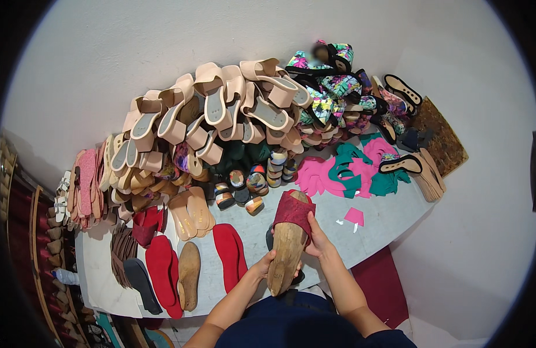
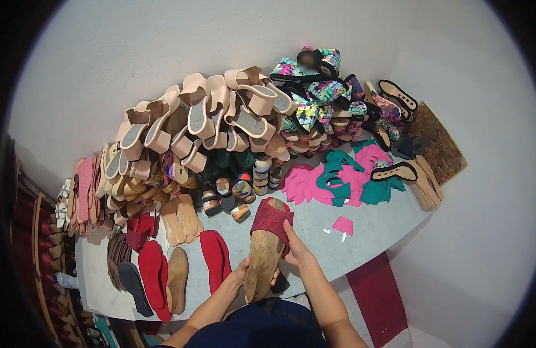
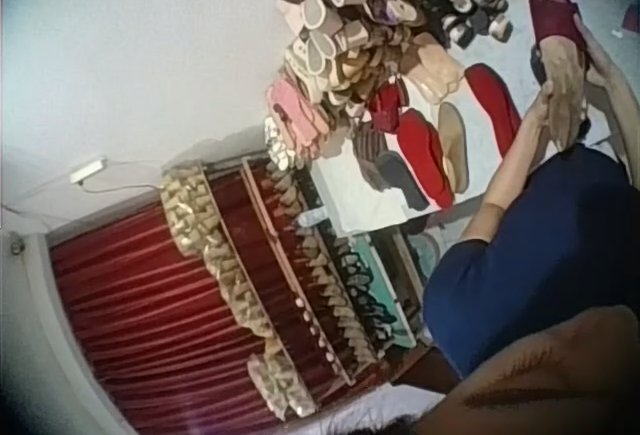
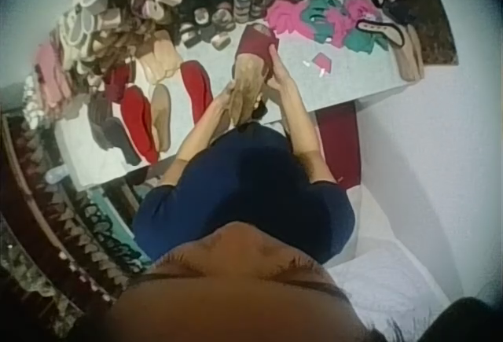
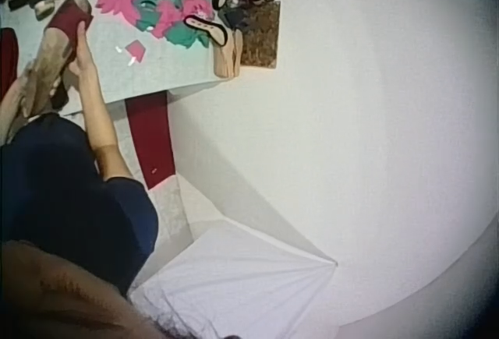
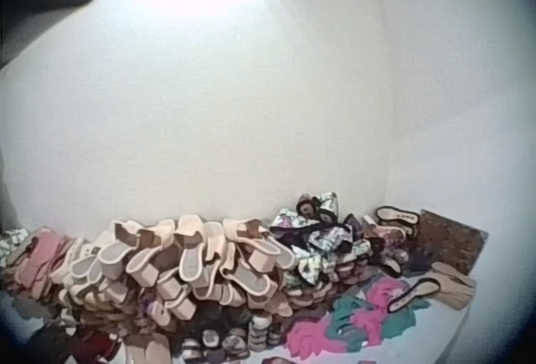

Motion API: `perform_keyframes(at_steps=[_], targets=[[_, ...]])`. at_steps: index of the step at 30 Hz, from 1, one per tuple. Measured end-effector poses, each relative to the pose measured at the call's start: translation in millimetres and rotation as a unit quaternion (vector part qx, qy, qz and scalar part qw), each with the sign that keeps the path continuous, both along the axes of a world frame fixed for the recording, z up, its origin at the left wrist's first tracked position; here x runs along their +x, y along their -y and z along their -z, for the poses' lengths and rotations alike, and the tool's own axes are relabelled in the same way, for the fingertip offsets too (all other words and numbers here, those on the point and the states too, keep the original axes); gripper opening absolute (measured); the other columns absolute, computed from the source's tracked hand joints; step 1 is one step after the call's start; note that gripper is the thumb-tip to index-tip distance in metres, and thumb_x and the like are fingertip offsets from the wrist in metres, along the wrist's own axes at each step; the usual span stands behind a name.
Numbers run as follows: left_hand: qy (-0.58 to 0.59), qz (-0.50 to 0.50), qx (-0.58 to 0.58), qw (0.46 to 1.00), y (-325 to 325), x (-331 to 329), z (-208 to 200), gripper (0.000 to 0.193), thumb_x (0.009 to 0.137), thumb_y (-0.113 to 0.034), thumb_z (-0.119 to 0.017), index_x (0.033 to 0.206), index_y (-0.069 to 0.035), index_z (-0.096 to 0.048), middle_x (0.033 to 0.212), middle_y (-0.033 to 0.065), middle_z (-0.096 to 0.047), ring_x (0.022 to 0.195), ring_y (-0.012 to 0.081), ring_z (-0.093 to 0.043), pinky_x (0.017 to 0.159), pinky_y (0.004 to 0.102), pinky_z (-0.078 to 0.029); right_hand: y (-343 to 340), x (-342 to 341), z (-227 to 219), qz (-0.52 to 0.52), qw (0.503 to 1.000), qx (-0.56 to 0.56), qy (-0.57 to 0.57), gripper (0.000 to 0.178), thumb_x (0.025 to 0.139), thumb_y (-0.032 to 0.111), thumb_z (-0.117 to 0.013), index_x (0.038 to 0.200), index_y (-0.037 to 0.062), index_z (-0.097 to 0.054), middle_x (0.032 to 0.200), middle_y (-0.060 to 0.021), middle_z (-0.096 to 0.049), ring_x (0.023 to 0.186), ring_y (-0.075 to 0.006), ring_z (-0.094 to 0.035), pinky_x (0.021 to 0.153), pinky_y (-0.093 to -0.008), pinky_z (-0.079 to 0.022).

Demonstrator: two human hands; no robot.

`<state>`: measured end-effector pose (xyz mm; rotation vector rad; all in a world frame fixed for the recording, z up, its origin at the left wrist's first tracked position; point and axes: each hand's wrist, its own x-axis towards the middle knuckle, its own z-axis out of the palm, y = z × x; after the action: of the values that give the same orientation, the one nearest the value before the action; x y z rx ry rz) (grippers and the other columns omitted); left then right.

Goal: Assembling red slipper components onto wooden lasts and organizing them on workshop shelves.

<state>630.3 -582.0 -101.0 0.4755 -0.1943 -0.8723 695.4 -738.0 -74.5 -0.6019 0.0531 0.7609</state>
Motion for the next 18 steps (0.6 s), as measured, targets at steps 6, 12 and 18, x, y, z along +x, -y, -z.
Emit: perform_keyframes(at_steps=[6,12,18], targets=[[0.028,-0.019,0.020,0.999,2.9,-1.3,6.8,0.089,0.055,-0.066,-0.060,0.114,-0.001,-0.040,0.094,0.0163,-0.053,0.079,0.0254,-0.057,0.071,0.0347,-0.047,-9.2,-1.6,-12.1,0.051,0.991,-0.121,0.019,0.068,0.080,0.059,-0.033,0.121,0.0051,-0.035,0.113,-0.0157,-0.049,0.102,-0.0259,-0.049,0.088,-0.0393,-0.038],[0.020,-0.007,0.035,0.999,1.1,-0.4,5.1,0.090,0.056,-0.066,-0.060,0.115,-0.001,-0.040,0.095,0.0159,-0.053,0.081,0.0253,-0.057,0.072,0.0351,-0.047,-3.5,-5.6,-22.2,0.036,0.991,-0.127,0.025,0.068,0.080,0.058,-0.033,0.124,0.0061,-0.032,0.120,-0.0128,-0.044,0.110,-0.0228,-0.043,0.092,-0.0366,-0.035],[0.018,-0.022,-0.003,1.000,1.7,3.2,2.1,0.080,0.062,-0.057,-0.063,0.114,-0.003,-0.036,0.089,0.0175,-0.054,0.076,0.0248,-0.059,0.068,0.0330,-0.049,1.9,0.8,-21.8,0.010,0.979,-0.188,0.073,0.069,0.081,0.057,-0.033,0.127,0.0058,-0.027,0.124,-0.0103,-0.040,0.112,-0.0214,-0.041,0.094,-0.0351,-0.032]])
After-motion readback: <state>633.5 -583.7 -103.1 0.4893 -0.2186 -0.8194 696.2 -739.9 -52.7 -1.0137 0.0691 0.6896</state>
